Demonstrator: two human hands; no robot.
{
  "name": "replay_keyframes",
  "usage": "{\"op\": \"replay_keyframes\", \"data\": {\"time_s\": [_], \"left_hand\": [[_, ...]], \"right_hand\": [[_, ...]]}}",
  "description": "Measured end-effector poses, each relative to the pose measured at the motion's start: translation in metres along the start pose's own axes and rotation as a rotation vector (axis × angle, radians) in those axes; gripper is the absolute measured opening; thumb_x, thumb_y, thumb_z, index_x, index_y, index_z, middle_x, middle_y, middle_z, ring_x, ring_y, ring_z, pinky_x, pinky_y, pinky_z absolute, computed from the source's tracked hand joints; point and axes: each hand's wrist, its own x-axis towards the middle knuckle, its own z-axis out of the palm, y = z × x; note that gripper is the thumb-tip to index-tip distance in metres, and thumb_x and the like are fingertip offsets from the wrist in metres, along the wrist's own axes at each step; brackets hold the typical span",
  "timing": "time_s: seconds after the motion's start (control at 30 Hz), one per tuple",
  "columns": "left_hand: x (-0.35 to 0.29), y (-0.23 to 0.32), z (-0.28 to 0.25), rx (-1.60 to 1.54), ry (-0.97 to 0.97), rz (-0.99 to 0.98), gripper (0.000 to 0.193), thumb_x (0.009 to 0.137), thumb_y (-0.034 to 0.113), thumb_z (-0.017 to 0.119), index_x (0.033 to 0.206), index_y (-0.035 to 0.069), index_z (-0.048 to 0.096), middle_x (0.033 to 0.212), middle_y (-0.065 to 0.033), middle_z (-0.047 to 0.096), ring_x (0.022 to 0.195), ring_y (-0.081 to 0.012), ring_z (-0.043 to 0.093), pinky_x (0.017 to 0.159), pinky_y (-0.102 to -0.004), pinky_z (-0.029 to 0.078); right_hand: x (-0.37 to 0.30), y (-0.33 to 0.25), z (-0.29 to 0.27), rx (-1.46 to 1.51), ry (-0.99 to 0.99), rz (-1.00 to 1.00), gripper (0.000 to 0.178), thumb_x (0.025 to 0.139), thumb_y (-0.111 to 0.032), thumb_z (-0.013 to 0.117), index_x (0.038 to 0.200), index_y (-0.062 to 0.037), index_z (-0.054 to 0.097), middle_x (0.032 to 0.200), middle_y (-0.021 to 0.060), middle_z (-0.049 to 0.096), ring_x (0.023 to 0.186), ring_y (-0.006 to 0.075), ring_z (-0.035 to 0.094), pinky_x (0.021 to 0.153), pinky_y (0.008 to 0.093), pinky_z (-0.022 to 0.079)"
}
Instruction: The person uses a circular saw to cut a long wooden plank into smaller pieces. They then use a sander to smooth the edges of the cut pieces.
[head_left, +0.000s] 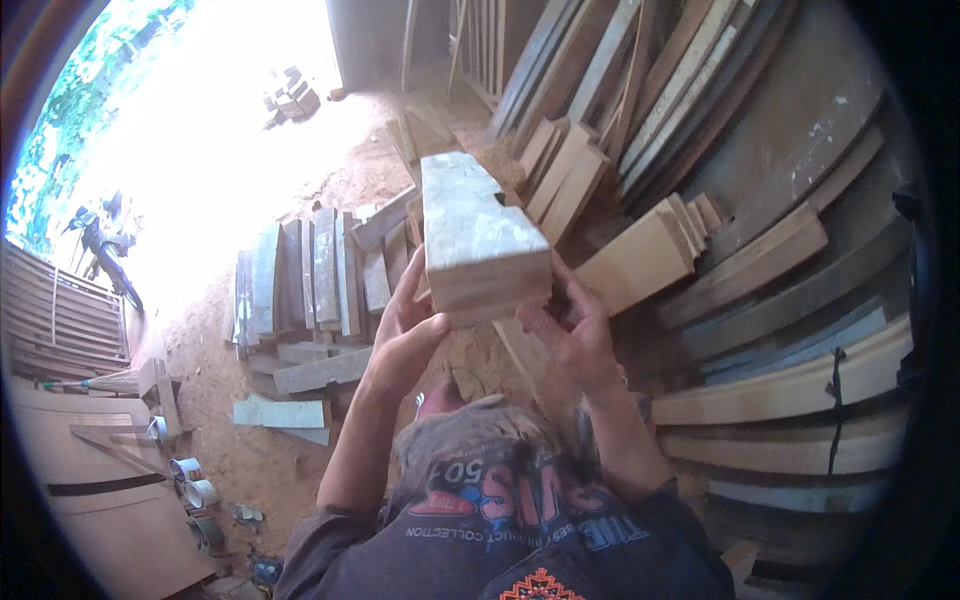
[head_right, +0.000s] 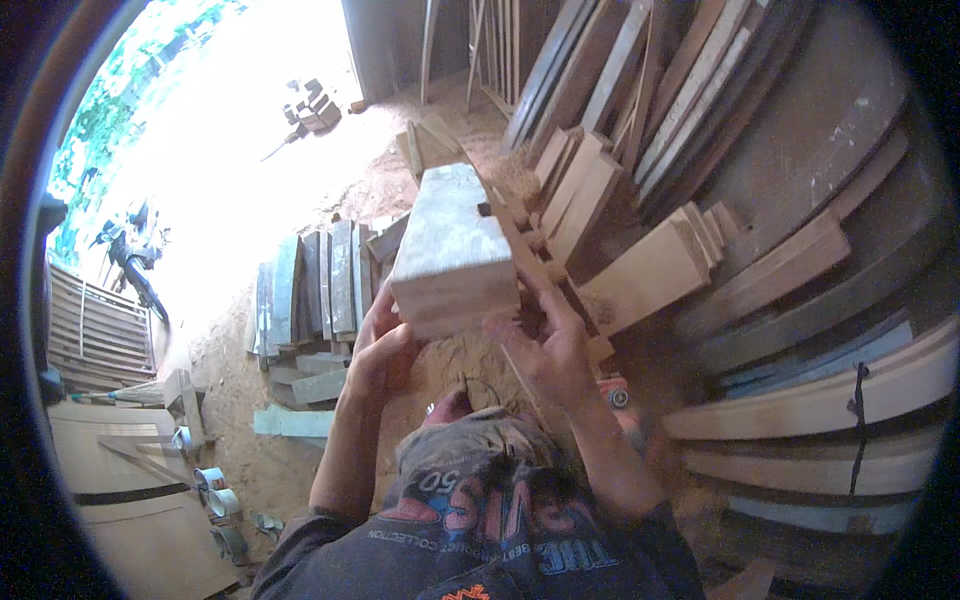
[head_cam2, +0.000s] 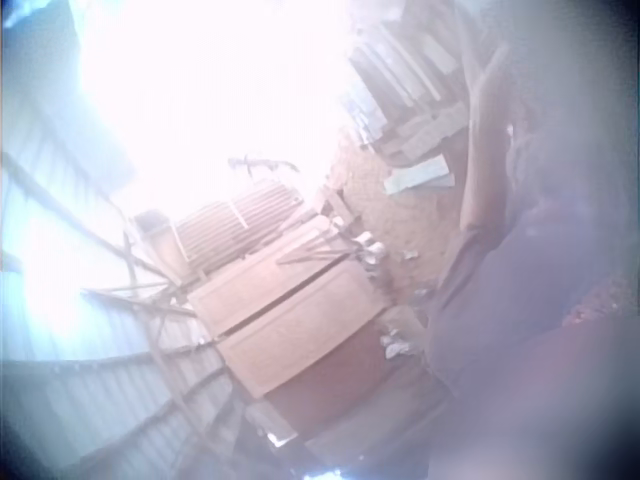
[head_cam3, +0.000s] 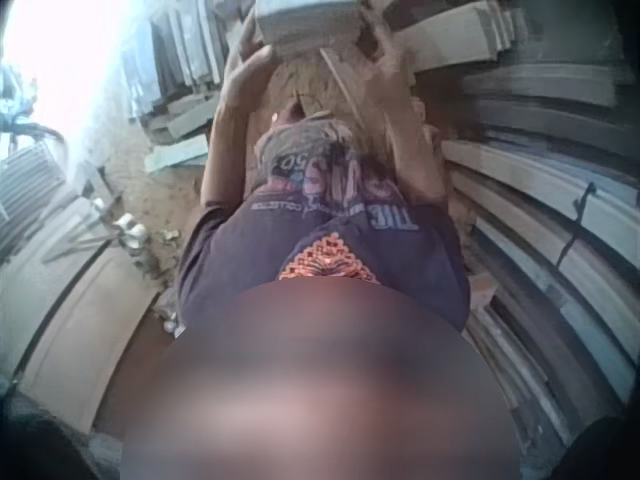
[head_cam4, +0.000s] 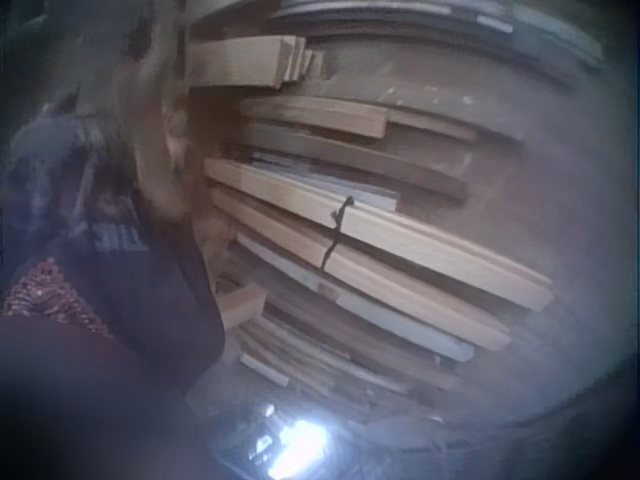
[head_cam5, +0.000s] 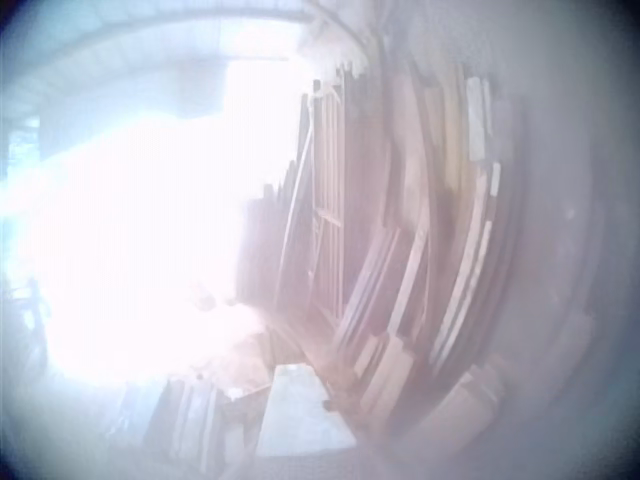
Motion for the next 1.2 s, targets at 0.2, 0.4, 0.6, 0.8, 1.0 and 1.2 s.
{"op": "replay_keyframes", "data": {"time_s": [0.2,0.4,0.6,0.8,1.0,1.2], "left_hand": [[0.027,0.033,0.014,0.146,-0.011,0.088,0.114,0.090,0.025,0.091,0.176,0.006,0.019,0.157,-0.0215,0.055,0.139,-0.0290,0.059,0.107,-0.0434,0.056],[0.023,0.029,0.008,0.158,-0.011,0.080,0.113,0.090,0.023,0.089,0.176,0.005,0.018,0.164,-0.0209,0.048,0.141,-0.0318,0.058,0.107,-0.0446,0.056],[0.023,0.028,0.006,0.156,-0.001,0.078,0.114,0.090,0.024,0.090,0.176,0.005,0.017,0.160,-0.0229,0.053,0.142,-0.0324,0.058,0.109,-0.0457,0.055],[0.021,0.013,-0.013,0.059,0.009,0.036,0.109,0.095,0.035,0.085,0.176,0.005,0.019,0.159,-0.0227,0.054,0.143,-0.0328,0.057,0.110,-0.0452,0.055],[-0.012,-0.003,-0.033,-0.079,0.134,-0.220,0.110,0.094,0.044,0.086,0.174,0.004,0.022,0.155,-0.0246,0.056,0.144,-0.0358,0.057,0.114,-0.0458,0.052],[-0.036,-0.029,-0.003,0.823,-0.160,-0.313,0.114,0.092,0.035,0.089,0.174,0.001,0.018,0.152,-0.0383,0.055,0.134,-0.0411,0.065,0.107,-0.0473,0.056]], "right_hand": [[0.042,-0.027,0.010,-0.090,0.017,-0.075,0.069,0.102,-0.022,0.082,0.158,0.0034,0.051,0.127,0.0079,0.074,0.111,0.0119,0.068,0.092,0.0278,0.057],[0.038,-0.021,0.010,-0.052,0.022,-0.082,0.066,0.101,-0.020,0.083,0.156,0.0023,0.053,0.126,0.0075,0.074,0.110,0.0109,0.068,0.091,0.0276,0.057],[0.037,-0.018,0.009,-0.037,0.015,-0.099,0.065,0.101,-0.018,0.083,0.155,0.0023,0.053,0.133,0.0096,0.072,0.116,0.0127,0.067,0.097,0.0305,0.057],[0.035,-0.016,0.009,-0.058,0.011,-0.058,0.070,0.098,-0.021,0.086,0.155,0.0013,0.053,0.136,0.0136,0.071,0.124,0.0168,0.067,0.101,0.0327,0.056],[-0.006,-0.006,-0.017,-0.644,-0.191,0.049,0.090,0.096,-0.049,0.084,0.160,0.0015,0.047,0.141,0.0277,0.066,0.135,0.0314,0.064,0.112,0.0421,0.051],[-0.027,0.074,-0.027,-0.381,-0.189,0.336,0.111,0.094,-0.067,0.079,0.167,0.0037,0.033,0.150,0.0303,0.058,0.144,0.0392,0.056,0.120,0.0453,0.044]]}}
